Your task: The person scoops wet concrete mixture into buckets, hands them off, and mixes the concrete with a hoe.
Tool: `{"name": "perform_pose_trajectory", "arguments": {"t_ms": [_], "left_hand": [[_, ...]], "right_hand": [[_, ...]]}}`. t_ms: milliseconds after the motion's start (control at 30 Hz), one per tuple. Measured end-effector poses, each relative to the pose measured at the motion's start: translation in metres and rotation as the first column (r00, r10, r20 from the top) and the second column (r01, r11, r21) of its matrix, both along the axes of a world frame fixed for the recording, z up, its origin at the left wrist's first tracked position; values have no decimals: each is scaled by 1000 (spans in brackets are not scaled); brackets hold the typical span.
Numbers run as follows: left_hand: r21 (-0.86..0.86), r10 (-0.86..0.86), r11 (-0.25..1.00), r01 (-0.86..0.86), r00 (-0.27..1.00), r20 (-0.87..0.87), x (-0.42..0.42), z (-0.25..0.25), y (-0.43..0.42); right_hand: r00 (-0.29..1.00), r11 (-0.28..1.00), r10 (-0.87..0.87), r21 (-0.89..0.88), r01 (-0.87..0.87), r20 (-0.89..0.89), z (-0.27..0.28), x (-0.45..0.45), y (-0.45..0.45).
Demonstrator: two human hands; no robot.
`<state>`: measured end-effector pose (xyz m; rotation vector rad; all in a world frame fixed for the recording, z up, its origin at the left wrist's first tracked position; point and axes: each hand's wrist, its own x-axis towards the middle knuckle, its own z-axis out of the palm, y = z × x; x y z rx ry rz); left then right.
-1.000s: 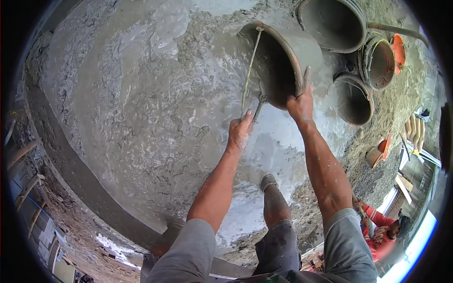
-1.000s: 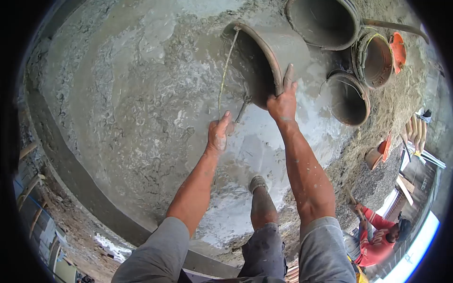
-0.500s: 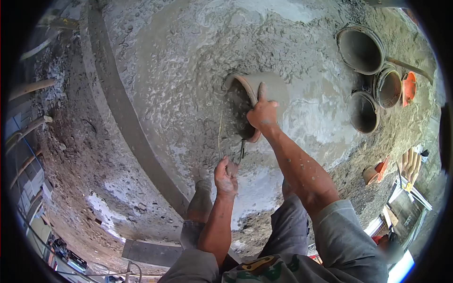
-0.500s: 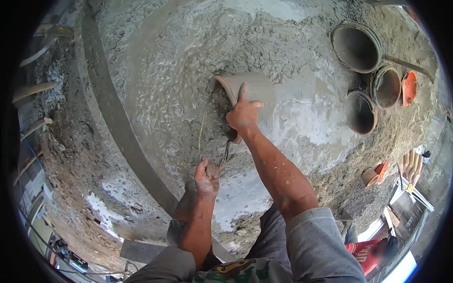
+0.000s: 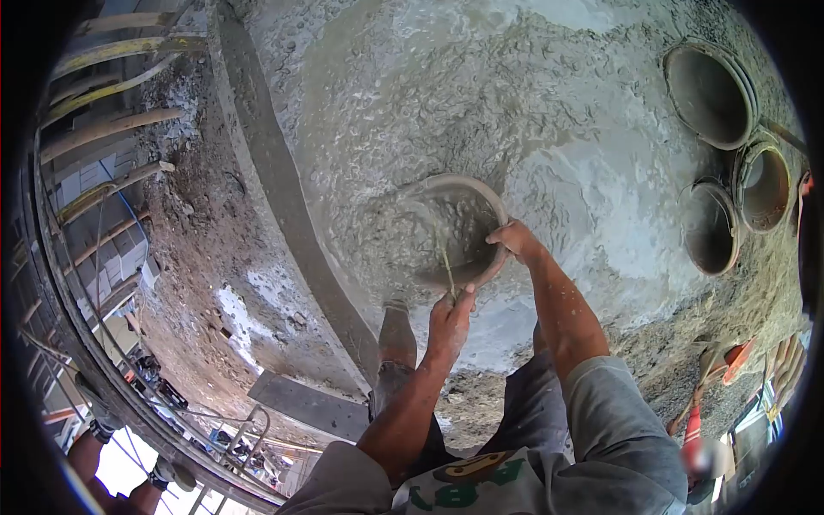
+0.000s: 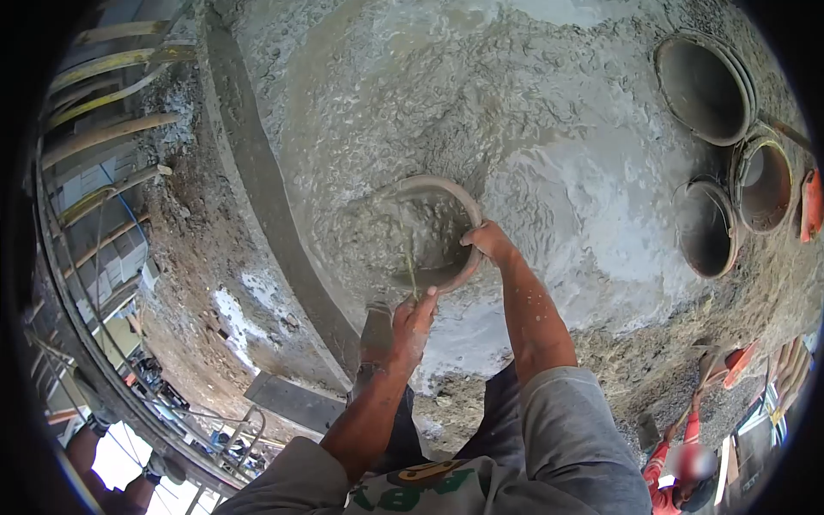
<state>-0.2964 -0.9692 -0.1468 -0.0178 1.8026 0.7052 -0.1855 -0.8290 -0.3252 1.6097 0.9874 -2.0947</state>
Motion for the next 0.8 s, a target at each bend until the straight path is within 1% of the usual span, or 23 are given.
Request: {"name": "perform_pose_trajectory", "arguments": {"t_ms": [67, 100, 133, 167, 200, 267, 300, 367, 400, 467, 500, 567, 600, 633, 667, 733, 800], "left_hand": [[-7, -16, 1000, 17, 999, 33, 13, -6, -1], [-3, 52, 999, -52, 998, 36, 14, -2, 2], [-18, 169, 986, -169, 986, 14, 10, 10, 9], [15, 253, 967, -254, 967, 41, 4, 11, 3], [56, 330, 941, -334, 941, 73, -3, 10, 2], [37, 307, 950, -309, 950, 51, -16, 29, 29], [15, 301, 953, -301, 953, 40, -21, 42, 37], [32, 254, 966, -256, 966, 44, -29, 76, 41], [46, 224, 973, -225, 974, 35, -39, 95, 42], [68, 214, 974, -216, 976, 37, -57, 141, 36], [95, 215, 972, -217, 976, 36, -67, 167, 35], [154, 182, 970, -187, 982, 49, -92, 234, 35], [191, 176, 965, -180, 984, 40, -106, 273, 32], [238, 180, 955, -180, 983, 22, -120, 309, 30], [304, 164, 941, -148, 986, -27, -137, 346, 29], [403, 156, 910, -92, 979, -129, -164, 413, 15], [560, 235, 821, -112, 960, -152, -191, 471, -6]], "right_hand": [[991, 992, -127, -11, 127, -42, -12, 20, -16], [996, 992, -82, 96, 80, 20, -17, 27, -22], [995, 979, -43, 205, 23, 91, -18, 30, -29], [986, 949, -10, 312, -43, 165, -11, 34, -31], [978, 957, -101, 285, 46, 181, 1, 37, -28], [937, 943, -281, 238, 231, 206, 29, 34, -21], [941, 953, -265, 202, 224, 209, 52, 33, -12], [957, 932, -152, 357, 55, 248, 50, 44, -16], [959, 902, -105, 430, -20, 264, 53, 44, -18], [962, 917, -127, 399, 20, 243, 115, 33, -14], [965, 917, -135, 396, 36, 224, 156, 21, -2], [989, 956, -131, 274, 106, 72, 254, -3, 9], [997, 964, -70, 260, 62, 23, 302, -14, 11], [999, 966, 5, 257, 6, -43, 340, -26, 13], [995, 963, 81, 260, -63, -60, 362, -37, 12], [978, 938, 121, 341, -56, -171, 426, -66, 9], [946, 924, 123, 383, 1, -301, 495, -93, 9]]}}
